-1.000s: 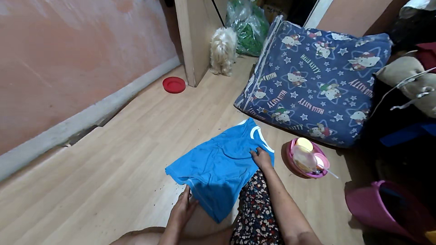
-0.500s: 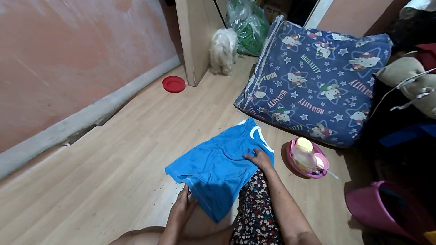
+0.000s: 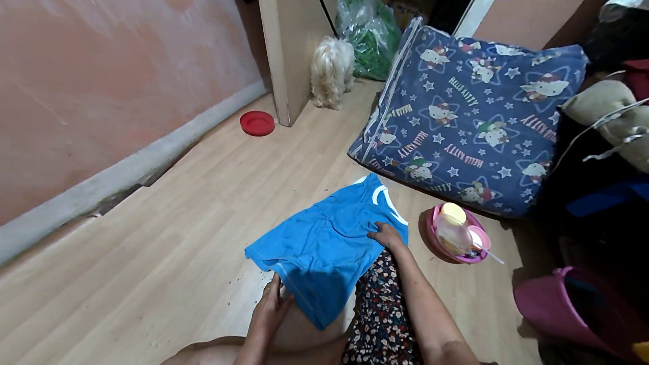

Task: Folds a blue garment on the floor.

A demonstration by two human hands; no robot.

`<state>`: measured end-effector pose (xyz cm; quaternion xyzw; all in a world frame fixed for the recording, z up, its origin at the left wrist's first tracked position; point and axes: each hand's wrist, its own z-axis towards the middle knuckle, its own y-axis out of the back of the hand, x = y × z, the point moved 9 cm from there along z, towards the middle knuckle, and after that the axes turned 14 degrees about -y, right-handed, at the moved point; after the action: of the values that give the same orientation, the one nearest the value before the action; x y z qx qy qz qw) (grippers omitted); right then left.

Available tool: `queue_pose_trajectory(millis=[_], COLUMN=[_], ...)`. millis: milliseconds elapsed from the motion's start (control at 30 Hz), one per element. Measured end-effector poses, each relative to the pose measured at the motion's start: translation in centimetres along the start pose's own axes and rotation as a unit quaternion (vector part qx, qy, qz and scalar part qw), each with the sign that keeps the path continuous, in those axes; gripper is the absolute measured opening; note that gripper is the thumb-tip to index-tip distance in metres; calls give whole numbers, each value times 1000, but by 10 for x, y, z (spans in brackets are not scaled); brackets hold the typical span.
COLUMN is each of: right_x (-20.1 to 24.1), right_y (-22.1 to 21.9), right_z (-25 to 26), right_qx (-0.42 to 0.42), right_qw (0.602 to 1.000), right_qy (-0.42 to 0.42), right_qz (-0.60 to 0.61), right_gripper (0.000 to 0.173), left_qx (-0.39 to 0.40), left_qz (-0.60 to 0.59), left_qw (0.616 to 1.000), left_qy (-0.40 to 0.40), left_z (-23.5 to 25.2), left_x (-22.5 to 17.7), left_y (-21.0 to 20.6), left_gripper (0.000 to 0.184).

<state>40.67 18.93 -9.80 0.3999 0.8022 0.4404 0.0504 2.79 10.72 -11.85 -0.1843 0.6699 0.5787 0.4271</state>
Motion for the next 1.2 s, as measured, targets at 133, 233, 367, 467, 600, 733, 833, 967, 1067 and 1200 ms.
queue_pose_trajectory(millis=[133, 233, 367, 467, 600, 733, 833, 967, 1067, 1200], right_x=[0, 1, 0, 1, 1, 1, 2, 1, 2, 1], right_y=[-1, 0, 1, 1, 2, 4, 5, 4, 4, 4], right_z=[1, -1, -1, -3, -5, -6, -8, -8, -9, -8], right_qx=[0, -5, -12, -16, -20, -29, -30, -31, -32, -33], right_qw=[1000, 1000, 1000, 1000, 1000, 1000, 1000, 999, 999, 999], right_qy=[2, -2, -9, -10, -9, -10, -8, -8, -8, -8], right_qz=[-3, -3, -3, -5, -8, -6, -1, -1, 0, -3], right_gripper=[44, 43, 45, 46, 45, 44, 44, 44, 43, 43], left_qx=[14, 60, 167, 171, 178, 187, 183, 178, 187, 194], left_qz=[3, 17, 38, 34, 32, 30, 31, 30, 32, 31], left_qw=[1000, 996, 977, 977, 975, 973, 974, 975, 974, 972], left_qy=[22, 69, 126, 125, 130, 129, 126, 126, 125, 126], left_z=[0, -1, -4, -4, -5, -4, -5, -6, -5, -5], left_x=[0, 7, 19, 17, 17, 20, 18, 16, 17, 19], left_y=[0, -4, -16, -17, -17, -19, -18, -17, -18, -20], left_gripper=[80, 72, 41, 41, 42, 41, 42, 41, 39, 37])
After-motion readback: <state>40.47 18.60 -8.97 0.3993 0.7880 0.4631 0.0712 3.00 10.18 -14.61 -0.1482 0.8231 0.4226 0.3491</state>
